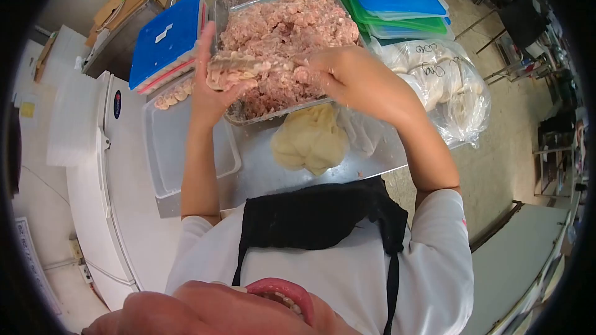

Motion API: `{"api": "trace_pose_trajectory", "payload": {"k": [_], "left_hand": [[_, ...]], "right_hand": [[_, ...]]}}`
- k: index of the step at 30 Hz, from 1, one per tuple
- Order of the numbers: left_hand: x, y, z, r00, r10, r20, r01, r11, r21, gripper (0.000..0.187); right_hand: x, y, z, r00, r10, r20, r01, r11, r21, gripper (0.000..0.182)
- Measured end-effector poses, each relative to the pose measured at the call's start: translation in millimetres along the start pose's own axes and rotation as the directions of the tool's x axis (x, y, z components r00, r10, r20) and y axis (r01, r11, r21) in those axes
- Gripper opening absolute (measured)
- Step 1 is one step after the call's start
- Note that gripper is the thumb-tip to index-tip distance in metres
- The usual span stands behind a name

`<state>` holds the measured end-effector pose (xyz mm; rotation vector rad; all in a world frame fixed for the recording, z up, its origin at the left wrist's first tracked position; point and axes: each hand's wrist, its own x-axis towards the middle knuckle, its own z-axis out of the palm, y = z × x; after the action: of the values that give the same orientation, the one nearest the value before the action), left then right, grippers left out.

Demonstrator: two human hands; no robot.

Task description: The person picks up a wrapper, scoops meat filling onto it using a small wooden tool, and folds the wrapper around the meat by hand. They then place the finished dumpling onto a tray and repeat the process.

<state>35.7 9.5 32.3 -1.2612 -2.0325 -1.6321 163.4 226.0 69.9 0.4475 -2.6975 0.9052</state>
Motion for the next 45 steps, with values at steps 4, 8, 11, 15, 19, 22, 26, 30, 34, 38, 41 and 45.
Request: {"api": "trace_pose_trajectory", "payload": {"k": [4, 8, 11, 15, 19, 22, 26, 30, 34, 38, 41, 45], "left_hand": [[-9, -42, -19, 0.919, 0.065, 0.388, -0.02, 0.992, -0.121, 0.06], [-6, -29, -10, 0.911, -0.245, 0.331, 0.253, 0.967, 0.019, 0.051], [-16, -49, -6, 0.796, -0.546, 0.26, 0.604, 0.745, -0.283, 0.048], [-17, -46, 1, 0.846, -0.518, 0.126, 0.532, 0.837, -0.13, 0.055], [-14, 1, -4, 0.888, -0.403, 0.221, 0.423, 0.905, -0.049, 0.059], [-11, 9, 1, 0.968, -0.163, 0.193, 0.129, 0.976, 0.176, 0.053], [4, 3, 12, 0.914, -0.053, 0.403, 0.03, 0.998, 0.063, 0.045], [-5, -18, 20, 0.851, -0.369, 0.375, 0.393, 0.92, 0.014, 0.036], [-10, -51, 17, 0.828, -0.401, 0.391, 0.366, 0.916, 0.164, 0.038], [-10, -10, 1, 0.776, -0.565, 0.279, 0.591, 0.807, -0.01, 0.039], [-7, 0, -1, 0.941, -0.244, 0.235, 0.231, 0.969, 0.083, 0.033], [2, -13, -8, 0.848, -0.209, 0.486, 0.159, 0.977, 0.142, 0.037]], "right_hand": [[0, 1, 23, 0.992, -0.017, 0.124, 0.015, 1.0, 0.015, 0.021], [-1, 8, 19, 0.998, -0.043, -0.041, 0.023, 0.916, -0.401, 0.03], [-9, 3, 30, 0.978, -0.141, -0.153, 0.076, 0.925, -0.372, 0.036], [-23, 73, 40, 0.994, 0.055, -0.09, -0.093, 0.865, -0.492, 0.036], [-43, 52, 14, 0.979, 0.175, -0.106, -0.193, 0.963, -0.19, 0.024], [-44, 24, -2, 0.963, 0.244, -0.115, -0.207, 0.942, 0.265, 0.02], [-39, 33, 25, 0.989, 0.136, 0.059, -0.145, 0.971, 0.189, 0.021], [-34, 6, 10, 0.972, 0.082, -0.22, -0.152, 0.934, -0.322, 0.022], [-37, 57, 50, 0.984, 0.021, -0.178, -0.084, 0.93, -0.357, 0.028], [-43, 66, 27, 0.966, 0.224, -0.128, -0.256, 0.892, -0.374, 0.024], [-40, 43, 14, 0.957, 0.269, -0.105, -0.275, 0.96, -0.044, 0.022], [-27, 25, 33, 0.992, 0.123, 0.031, -0.126, 0.984, 0.128, 0.024]]}}
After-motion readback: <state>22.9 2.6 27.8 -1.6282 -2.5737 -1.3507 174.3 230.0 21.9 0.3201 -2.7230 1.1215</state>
